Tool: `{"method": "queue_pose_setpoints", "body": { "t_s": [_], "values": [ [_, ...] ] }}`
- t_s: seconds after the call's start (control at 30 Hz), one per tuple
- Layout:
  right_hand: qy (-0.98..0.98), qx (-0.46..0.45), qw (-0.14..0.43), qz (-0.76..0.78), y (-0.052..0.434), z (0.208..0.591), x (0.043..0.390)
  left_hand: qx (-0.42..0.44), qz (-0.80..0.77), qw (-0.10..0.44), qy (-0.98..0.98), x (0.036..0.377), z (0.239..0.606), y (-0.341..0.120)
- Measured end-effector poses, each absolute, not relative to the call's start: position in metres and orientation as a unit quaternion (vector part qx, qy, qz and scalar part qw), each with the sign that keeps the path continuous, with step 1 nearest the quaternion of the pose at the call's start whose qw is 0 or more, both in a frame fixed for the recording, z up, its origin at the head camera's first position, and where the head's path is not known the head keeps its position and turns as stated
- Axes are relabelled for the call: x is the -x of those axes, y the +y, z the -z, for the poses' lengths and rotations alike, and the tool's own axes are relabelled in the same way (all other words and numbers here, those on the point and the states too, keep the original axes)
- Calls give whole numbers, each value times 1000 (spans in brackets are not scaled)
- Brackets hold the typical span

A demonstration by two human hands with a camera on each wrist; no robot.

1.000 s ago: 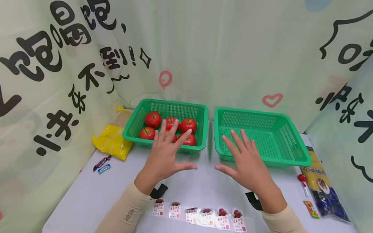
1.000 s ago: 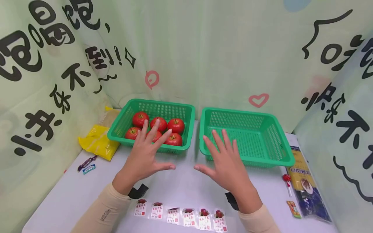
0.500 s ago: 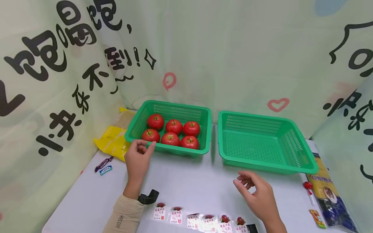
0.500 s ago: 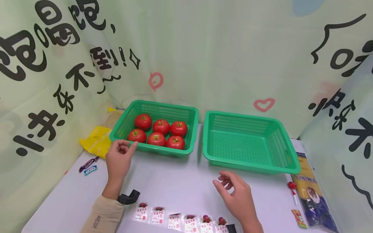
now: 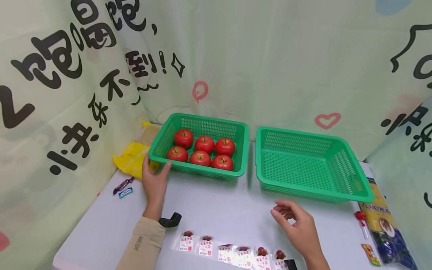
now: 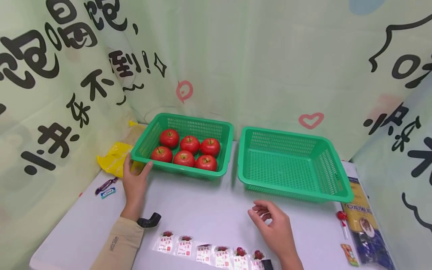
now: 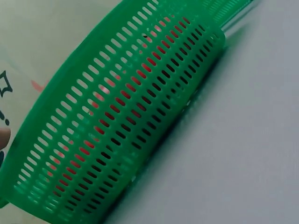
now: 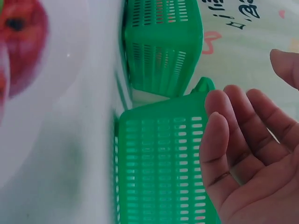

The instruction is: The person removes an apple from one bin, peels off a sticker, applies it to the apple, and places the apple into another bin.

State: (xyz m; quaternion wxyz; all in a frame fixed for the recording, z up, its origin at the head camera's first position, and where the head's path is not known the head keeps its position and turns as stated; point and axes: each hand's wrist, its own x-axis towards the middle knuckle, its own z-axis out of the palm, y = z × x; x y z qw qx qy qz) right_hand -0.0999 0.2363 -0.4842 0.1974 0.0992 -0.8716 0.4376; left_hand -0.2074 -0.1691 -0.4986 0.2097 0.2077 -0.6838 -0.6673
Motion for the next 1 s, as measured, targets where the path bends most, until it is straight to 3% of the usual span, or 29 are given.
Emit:
{"method": "queue_pose_setpoints", "body": {
  "t_s": [0.13,0.27,0.47,0.73,1.0],
  "values": [
    [-876,-111,185,-431,227,476,104,-199,672,179,-690,210,503,-171],
    [-901,-140,124,-391,210,447,119,-196,679,171,-687,211,504,-169],
    [-925,-207,41,-316,167,385,181,-192,687,183,-677,211,504,-168],
    [-935,-236,-152,-215,107,361,278,-189,680,197,-680,214,506,-170],
    [-926,-120,-318,-166,79,370,303,-196,675,185,-687,212,507,-169]
  ]
}}
